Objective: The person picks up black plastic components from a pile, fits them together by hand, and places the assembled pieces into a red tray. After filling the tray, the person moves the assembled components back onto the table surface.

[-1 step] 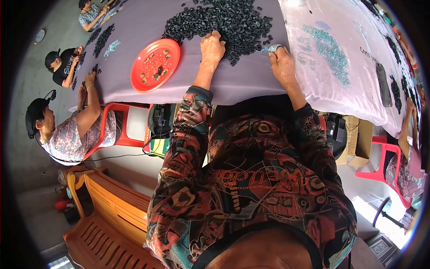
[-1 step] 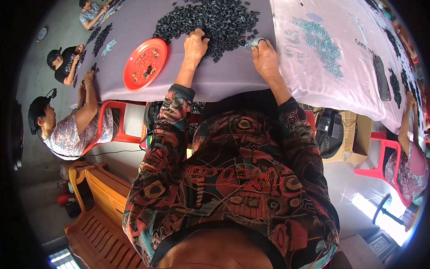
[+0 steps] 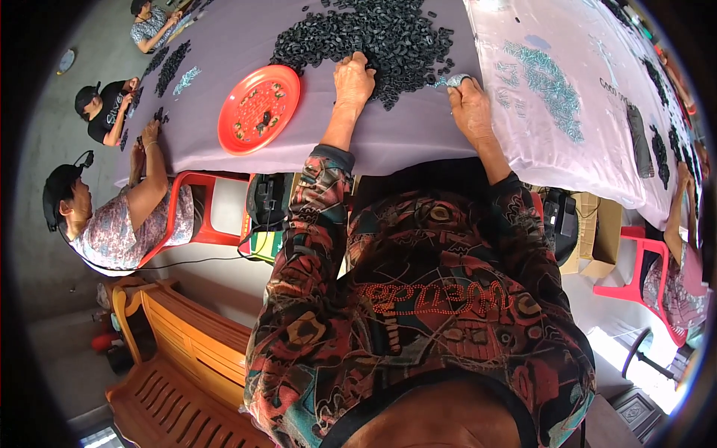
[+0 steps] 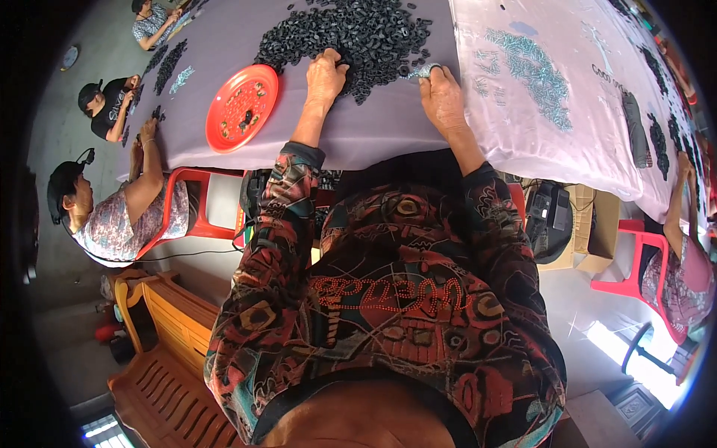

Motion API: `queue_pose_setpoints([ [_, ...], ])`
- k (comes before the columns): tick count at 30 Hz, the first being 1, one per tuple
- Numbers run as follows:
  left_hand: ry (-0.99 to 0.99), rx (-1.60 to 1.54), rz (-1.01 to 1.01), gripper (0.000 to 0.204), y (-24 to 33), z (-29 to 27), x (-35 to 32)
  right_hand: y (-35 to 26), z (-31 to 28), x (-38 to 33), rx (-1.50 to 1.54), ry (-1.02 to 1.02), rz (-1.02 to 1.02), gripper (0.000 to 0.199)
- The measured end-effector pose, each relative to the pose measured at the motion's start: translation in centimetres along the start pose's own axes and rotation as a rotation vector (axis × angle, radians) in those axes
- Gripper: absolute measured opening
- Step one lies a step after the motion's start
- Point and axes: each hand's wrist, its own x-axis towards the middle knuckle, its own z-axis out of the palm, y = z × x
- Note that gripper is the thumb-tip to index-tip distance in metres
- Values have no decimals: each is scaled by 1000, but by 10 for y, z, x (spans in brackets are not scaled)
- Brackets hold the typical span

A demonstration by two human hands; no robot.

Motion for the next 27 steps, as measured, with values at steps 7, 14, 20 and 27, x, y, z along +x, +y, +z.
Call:
queue_pose_setpoints([
  [7, 26, -124, -103, 21, -7, -14, -10, -1, 0, 0, 2, 7, 12, 13],
  [14, 169, -529, -213, 15, -4, -42, -17, 0, -1, 0, 73, 39, 143, 14],
  [20, 134, -476, -261, 17, -11, -42, -18, 1, -2, 0, 55, 15, 132, 15],
  [27, 157, -822, -249, 10, -21, -27, -17, 2, -1, -1, 75, 16, 103, 15],
])
